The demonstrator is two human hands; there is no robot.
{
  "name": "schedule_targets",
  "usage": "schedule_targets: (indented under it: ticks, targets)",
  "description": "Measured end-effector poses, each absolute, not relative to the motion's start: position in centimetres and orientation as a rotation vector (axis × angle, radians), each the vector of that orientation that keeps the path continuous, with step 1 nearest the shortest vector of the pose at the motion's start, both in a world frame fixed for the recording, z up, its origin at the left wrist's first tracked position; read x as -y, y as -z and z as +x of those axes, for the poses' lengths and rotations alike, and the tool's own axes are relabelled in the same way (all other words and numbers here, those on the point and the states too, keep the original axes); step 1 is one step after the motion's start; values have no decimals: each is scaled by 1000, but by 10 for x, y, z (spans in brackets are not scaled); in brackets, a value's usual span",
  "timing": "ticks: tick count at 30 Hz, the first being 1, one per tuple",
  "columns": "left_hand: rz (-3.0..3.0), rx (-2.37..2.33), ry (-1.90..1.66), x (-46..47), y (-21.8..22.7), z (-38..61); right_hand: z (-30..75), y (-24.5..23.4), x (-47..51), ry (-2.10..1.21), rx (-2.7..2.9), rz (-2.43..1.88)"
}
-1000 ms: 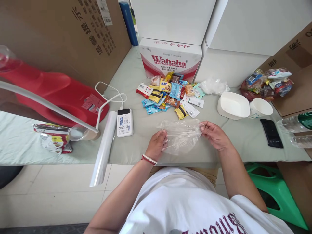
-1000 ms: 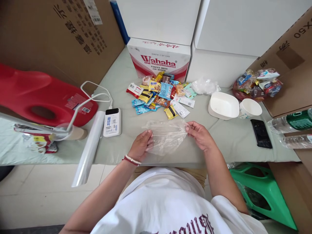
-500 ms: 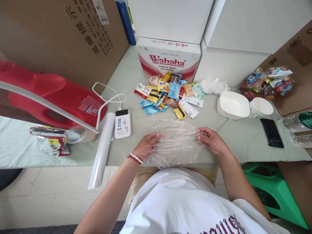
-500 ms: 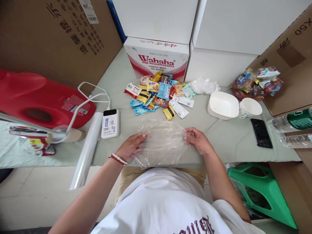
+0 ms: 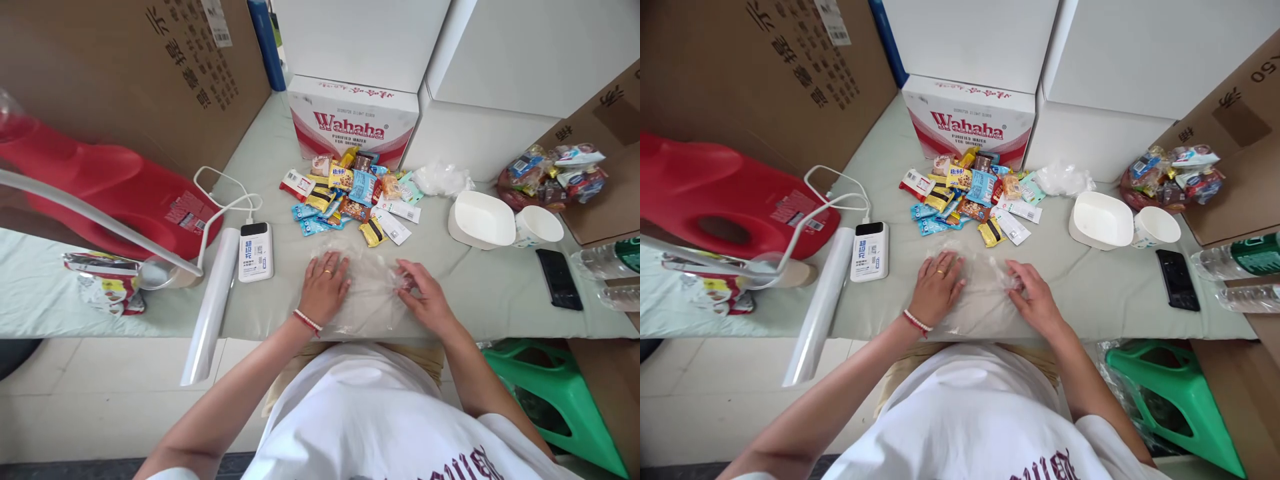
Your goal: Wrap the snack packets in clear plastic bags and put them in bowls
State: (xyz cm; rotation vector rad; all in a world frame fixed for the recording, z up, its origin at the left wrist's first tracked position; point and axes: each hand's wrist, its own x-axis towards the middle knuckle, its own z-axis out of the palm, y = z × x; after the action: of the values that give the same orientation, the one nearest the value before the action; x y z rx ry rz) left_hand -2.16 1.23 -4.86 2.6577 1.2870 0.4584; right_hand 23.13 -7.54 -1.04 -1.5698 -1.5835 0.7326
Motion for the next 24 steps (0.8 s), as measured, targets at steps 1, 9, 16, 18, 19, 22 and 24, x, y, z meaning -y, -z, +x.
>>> schedule_targets:
  ticks: [1,9,16,18,19,22,24]
  targets:
    - [2644,-1345,-364,-15,55,-21,233,4,80,-582,1559,-1573]
    - [2599,-1427,-161,-2,66,-27,283,-17,103,-373,985,-1825]
    - [2579,-1452,-178,1,65,-27,228,11,43,-1621,710,-1778]
    - [2583,-1454,-175,1,65,-27,203,20,30,-1656,755,-1692]
    - [2584,-1459,-171,2,64,-27,196,23,25,-1644,791,-1649]
    - [2574,-1482,-157,2,64,-27,201,26,13,-1479,1006,-1588]
    - [2567,-1491,-147,2,64,-27,224,19,5,-1181,1202,-1648]
